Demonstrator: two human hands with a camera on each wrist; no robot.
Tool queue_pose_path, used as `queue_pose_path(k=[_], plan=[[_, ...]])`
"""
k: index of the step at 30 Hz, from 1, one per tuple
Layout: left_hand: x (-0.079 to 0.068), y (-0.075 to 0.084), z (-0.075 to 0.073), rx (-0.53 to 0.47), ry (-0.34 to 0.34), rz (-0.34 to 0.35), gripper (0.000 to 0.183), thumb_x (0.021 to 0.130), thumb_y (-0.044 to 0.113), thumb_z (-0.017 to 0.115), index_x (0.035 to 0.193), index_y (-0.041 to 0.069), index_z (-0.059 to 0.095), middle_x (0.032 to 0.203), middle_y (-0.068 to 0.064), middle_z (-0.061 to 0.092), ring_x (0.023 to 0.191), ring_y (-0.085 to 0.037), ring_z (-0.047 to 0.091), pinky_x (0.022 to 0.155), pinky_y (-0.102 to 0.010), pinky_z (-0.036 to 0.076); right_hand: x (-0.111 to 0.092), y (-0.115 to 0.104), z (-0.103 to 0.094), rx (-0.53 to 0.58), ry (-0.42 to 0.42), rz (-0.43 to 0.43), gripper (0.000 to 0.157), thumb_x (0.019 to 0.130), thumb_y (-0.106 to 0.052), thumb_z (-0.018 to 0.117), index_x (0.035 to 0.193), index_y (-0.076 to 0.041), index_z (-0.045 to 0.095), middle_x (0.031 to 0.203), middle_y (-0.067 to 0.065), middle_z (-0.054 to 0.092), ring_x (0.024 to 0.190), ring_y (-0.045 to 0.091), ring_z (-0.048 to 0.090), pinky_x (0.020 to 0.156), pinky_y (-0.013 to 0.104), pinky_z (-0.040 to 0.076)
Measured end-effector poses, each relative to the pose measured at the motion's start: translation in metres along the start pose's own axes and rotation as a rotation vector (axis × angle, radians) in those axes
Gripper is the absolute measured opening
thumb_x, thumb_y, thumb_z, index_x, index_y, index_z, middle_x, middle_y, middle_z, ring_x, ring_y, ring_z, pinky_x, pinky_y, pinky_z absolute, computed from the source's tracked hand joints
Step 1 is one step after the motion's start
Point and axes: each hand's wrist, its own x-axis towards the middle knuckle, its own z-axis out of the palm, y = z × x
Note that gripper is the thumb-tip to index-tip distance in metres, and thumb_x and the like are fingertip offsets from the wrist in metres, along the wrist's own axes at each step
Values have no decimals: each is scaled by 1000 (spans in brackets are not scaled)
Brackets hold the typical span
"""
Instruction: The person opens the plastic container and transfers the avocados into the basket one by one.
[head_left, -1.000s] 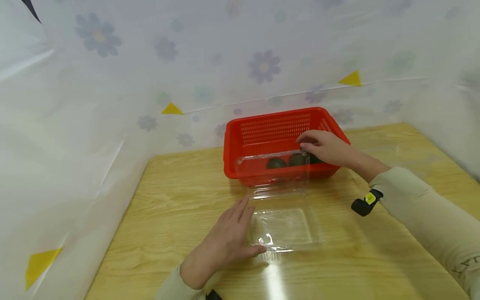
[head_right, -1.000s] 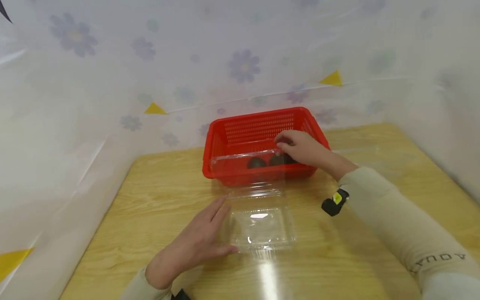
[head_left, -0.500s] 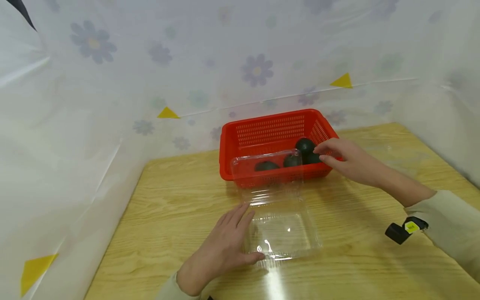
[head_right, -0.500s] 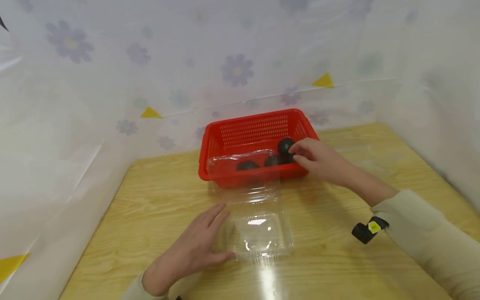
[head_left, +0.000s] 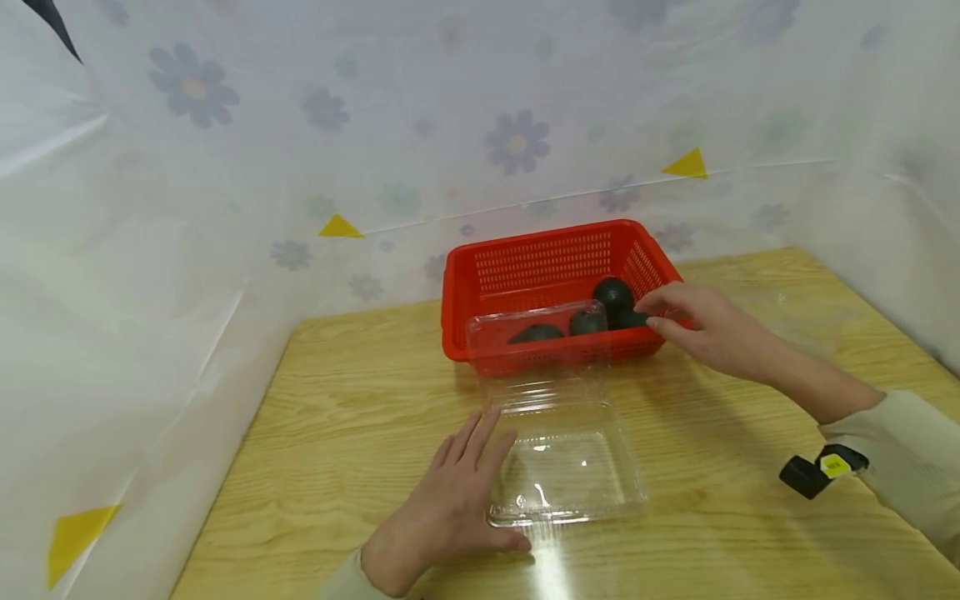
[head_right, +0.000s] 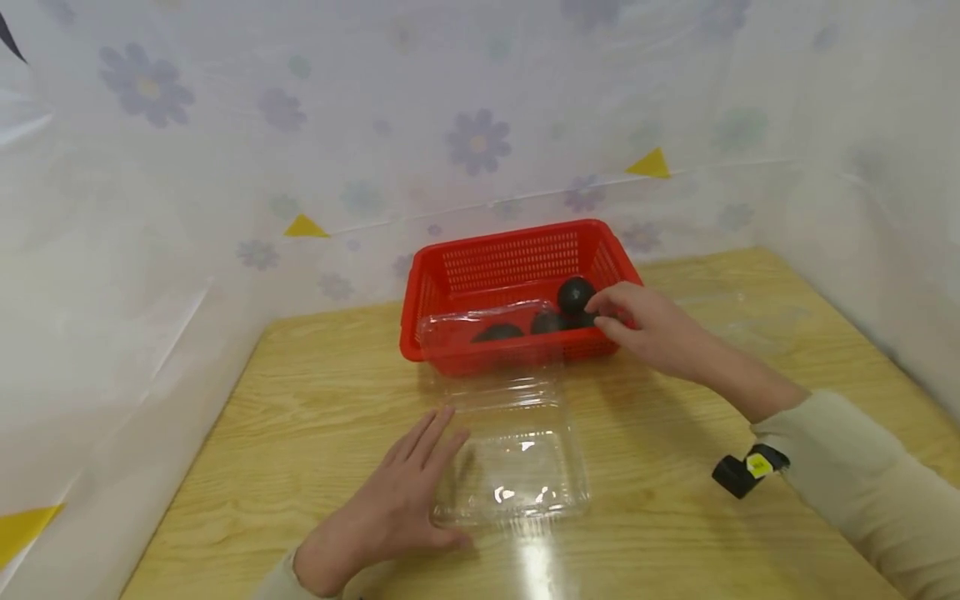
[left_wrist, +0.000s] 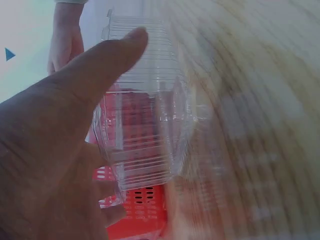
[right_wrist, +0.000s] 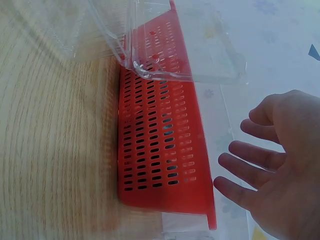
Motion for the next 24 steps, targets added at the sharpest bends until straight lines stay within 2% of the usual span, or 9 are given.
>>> queue_pose_path(k=[3, 5, 8, 11, 14, 17, 20, 24], plan=[[-2, -3, 2, -9, 22, -19, 113, 67, 72, 76, 155, 19, 30, 166, -9, 14, 151, -37, 19, 114, -55, 36, -2, 2, 1, -10, 19, -17, 21, 97, -8, 61, 118, -7, 65, 114, 6, 68, 104, 23, 61, 87, 46, 52], [-4, -5, 2, -9, 33, -31, 107, 68, 69, 77, 153, 21, 32, 164, -10, 18, 151, -38, 18, 114, -55, 35, -3, 3, 1, -17, 32, -26, 21, 96, -7, 61, 117, -8, 65, 113, 6, 68, 103, 22, 61, 85, 42, 52], [-7, -8, 1, 6, 61, -25, 91, 73, 61, 78, 146, 21, 42, 161, -14, 24, 150, -40, 21, 113, -55, 37, -6, 6, 1, -31, 52, -37, 22, 96, -6, 62, 118, -9, 65, 113, 5, 68, 101, 18, 61, 81, 34, 52], [-13, -13, 1, 19, 105, -9, 58, 80, 51, 76, 126, 22, 58, 157, -15, 33, 148, -40, 25, 112, -54, 39, -9, 8, 0, -39, 75, -36, 23, 96, -6, 62, 118, -11, 65, 114, 3, 68, 97, 10, 58, 76, 27, 50], [-22, -21, 3, 46, 201, 19, 29, 80, 42, 78, 96, 24, 63, 146, -11, 47, 144, -37, 35, 109, -52, 43, -12, 10, -4, -43, 97, -21, 24, 96, -6, 62, 118, -13, 66, 114, 2, 69, 96, 8, 58, 76, 24, 49], [-34, -33, 4, 65, 340, 67, 27, 74, 33, 83, 79, 25, 58, 132, -5, 59, 135, -33, 48, 105, -48, 46, -16, 12, -9, -47, 117, -17, 24, 96, -6, 62, 119, -12, 66, 116, 5, 68, 100, 17, 62, 76, 24, 51], [-46, -47, 5, 89, 470, 111, 32, 65, 27, 87, 75, 25, 56, 121, -2, 64, 125, -31, 57, 99, -46, 50, -18, 15, -12, -50, 140, -17, 23, 95, -5, 62, 118, -9, 66, 116, 7, 68, 104, 25, 62, 79, 19, 50], [-64, -64, 4, 110, 544, 104, 35, 62, 22, 89, 75, 23, 57, 117, -4, 66, 118, -31, 62, 91, -47, 53, -20, 18, -13, -49, 159, -16, 24, 93, -3, 65, 117, -8, 66, 115, 4, 68, 106, 22, 58, 85, 8, 41]])
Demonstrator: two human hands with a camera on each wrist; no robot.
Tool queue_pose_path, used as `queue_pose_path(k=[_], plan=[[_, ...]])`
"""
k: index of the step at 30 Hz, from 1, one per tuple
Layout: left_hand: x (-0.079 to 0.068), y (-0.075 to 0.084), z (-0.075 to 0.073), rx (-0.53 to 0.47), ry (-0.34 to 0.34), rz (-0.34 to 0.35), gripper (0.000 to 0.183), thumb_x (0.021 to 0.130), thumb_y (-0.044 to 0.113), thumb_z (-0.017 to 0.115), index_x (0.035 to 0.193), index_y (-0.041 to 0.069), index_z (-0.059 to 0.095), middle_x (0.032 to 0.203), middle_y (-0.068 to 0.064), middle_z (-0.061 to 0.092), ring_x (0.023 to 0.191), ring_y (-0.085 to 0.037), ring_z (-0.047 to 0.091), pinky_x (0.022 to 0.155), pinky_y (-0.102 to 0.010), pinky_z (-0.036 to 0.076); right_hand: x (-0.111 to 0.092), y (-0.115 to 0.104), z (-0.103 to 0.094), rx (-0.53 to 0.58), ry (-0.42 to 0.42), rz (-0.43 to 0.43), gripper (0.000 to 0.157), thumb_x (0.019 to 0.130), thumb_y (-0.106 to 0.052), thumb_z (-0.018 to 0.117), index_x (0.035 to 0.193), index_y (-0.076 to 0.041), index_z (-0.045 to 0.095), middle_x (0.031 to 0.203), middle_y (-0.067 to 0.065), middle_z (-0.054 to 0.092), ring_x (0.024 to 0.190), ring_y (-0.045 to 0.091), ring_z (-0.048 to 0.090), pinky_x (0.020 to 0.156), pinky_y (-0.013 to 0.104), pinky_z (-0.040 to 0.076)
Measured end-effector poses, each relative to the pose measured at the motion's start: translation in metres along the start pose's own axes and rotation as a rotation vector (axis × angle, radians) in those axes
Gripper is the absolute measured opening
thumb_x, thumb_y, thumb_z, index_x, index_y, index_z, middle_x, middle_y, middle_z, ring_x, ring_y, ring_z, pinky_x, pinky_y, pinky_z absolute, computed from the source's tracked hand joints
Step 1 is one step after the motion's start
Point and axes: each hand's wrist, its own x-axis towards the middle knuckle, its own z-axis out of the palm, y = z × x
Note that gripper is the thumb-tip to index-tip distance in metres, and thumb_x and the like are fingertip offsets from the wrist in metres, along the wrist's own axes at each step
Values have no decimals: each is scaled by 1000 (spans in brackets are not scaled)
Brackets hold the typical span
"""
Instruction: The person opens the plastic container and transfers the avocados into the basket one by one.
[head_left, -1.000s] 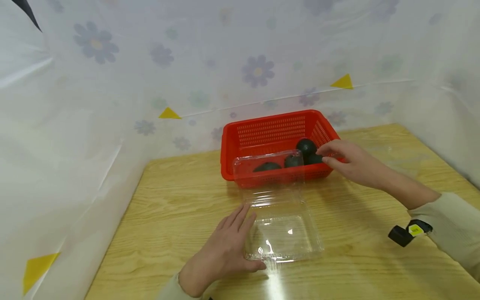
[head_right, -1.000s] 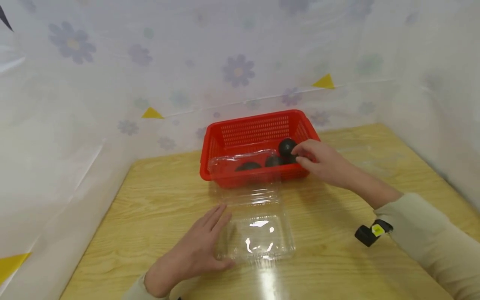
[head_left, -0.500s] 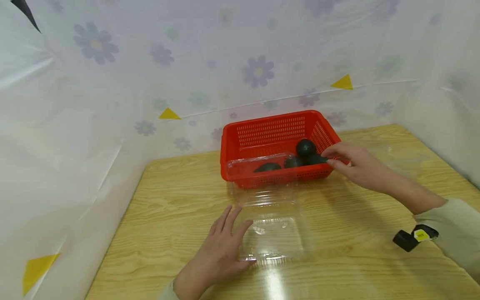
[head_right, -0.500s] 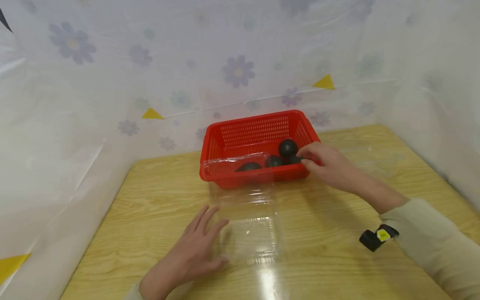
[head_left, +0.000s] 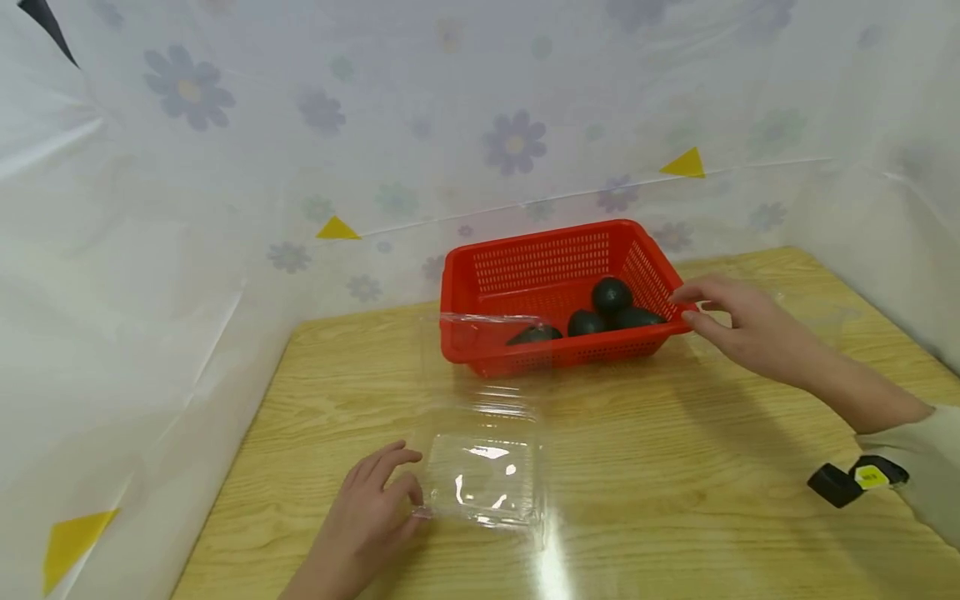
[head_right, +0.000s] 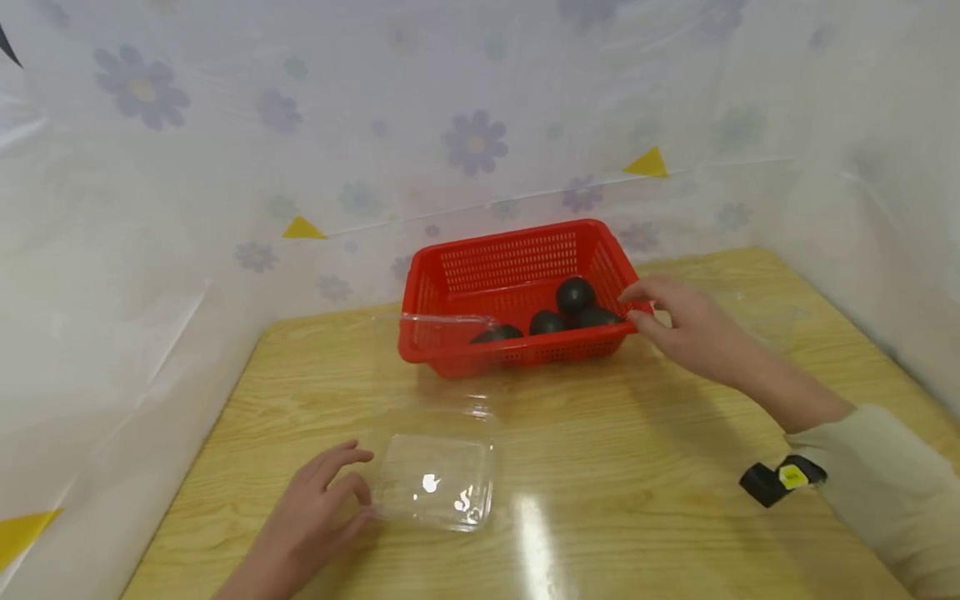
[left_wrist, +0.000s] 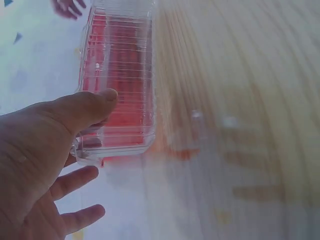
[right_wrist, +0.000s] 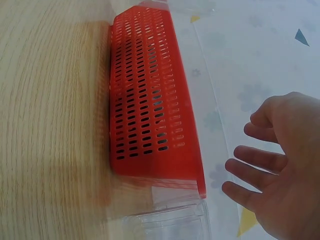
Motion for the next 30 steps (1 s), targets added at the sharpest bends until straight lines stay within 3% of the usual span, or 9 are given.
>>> queue_pose_path(k=[2, 5, 7, 9, 12, 17, 23, 27, 30], plan=[[-8, -7, -4, 16, 4, -23, 36, 61, 20, 90, 76, 22, 57, 117, -5, 67, 116, -32, 62, 87, -50, 55, -2, 1, -1, -6, -6, 1, 28, 93, -5, 66, 120, -9, 65, 118, 6, 67, 109, 23, 57, 89, 12, 41], [-20, -19, -11, 14, 14, -61, 37, 61, 18, 91, 78, 20, 57, 117, -8, 66, 113, -35, 62, 80, -54, 55, -6, 0, -2, -13, -24, 6, 40, 92, -8, 69, 130, -8, 59, 128, 12, 61, 117, 30, 53, 95, 35, 45], [-28, -29, -13, 13, 32, -76, 29, 77, 32, 84, 78, 20, 58, 117, -9, 66, 111, -36, 63, 77, -56, 55, -9, -2, -4, -14, -41, 21, 49, 92, -11, 70, 137, -9, 53, 135, 15, 55, 122, 35, 50, 94, 50, 45], [-37, -37, -15, 15, 64, -90, 32, 92, 45, 67, 78, 18, 59, 116, -10, 66, 108, -37, 63, 75, -56, 55, -12, -5, -5, -16, -54, 27, 54, 92, -13, 70, 141, -9, 49, 140, 16, 50, 125, 37, 46, 93, 60, 43], [-48, -49, -18, 49, 113, -108, 55, 101, 57, 31, 76, 17, 59, 114, -11, 66, 104, -35, 63, 75, -51, 53, -17, -6, -6, -17, -68, 41, 58, 92, -15, 70, 144, -12, 46, 143, 16, 46, 129, 38, 42, 95, 63, 41], [-63, -64, -24, 101, 149, -160, 60, 100, 61, 32, 73, 16, 61, 110, -12, 67, 97, -35, 65, 75, -45, 49, -22, -5, -5, -49, -81, 43, 64, 90, -17, 72, 147, -12, 43, 148, 16, 40, 132, 39, 38, 96, 64, 39], [-68, -71, -26, 114, 158, -200, 62, 98, 64, 34, 78, 13, 64, 109, -19, 67, 91, -41, 65, 66, -51, 52, -27, -6, 0, -81, -70, -18, 76, 85, -17, 77, 151, -14, 39, 153, 15, 35, 135, 40, 35, 98, 63, 38], [-56, -60, -25, 75, 148, -228, 74, 94, 70, 38, 107, 3, 67, 126, -26, 58, 110, -48, 56, 85, -60, 45, -30, -11, 5, -144, -8, -146, 86, 82, -24, 80, 154, -13, 34, 157, 17, 31, 136, 43, 33, 102, 64, 32], [-38, -45, -25, 74, 102, -249, 86, 92, 75, 37, 132, 1, 58, 144, -26, 46, 130, -49, 41, 107, -63, 30, -34, -19, 8, -203, 0, -189, 91, 83, -33, 78, 157, -14, 29, 162, 14, 23, 143, 43, 26, 112, 64, 21]])
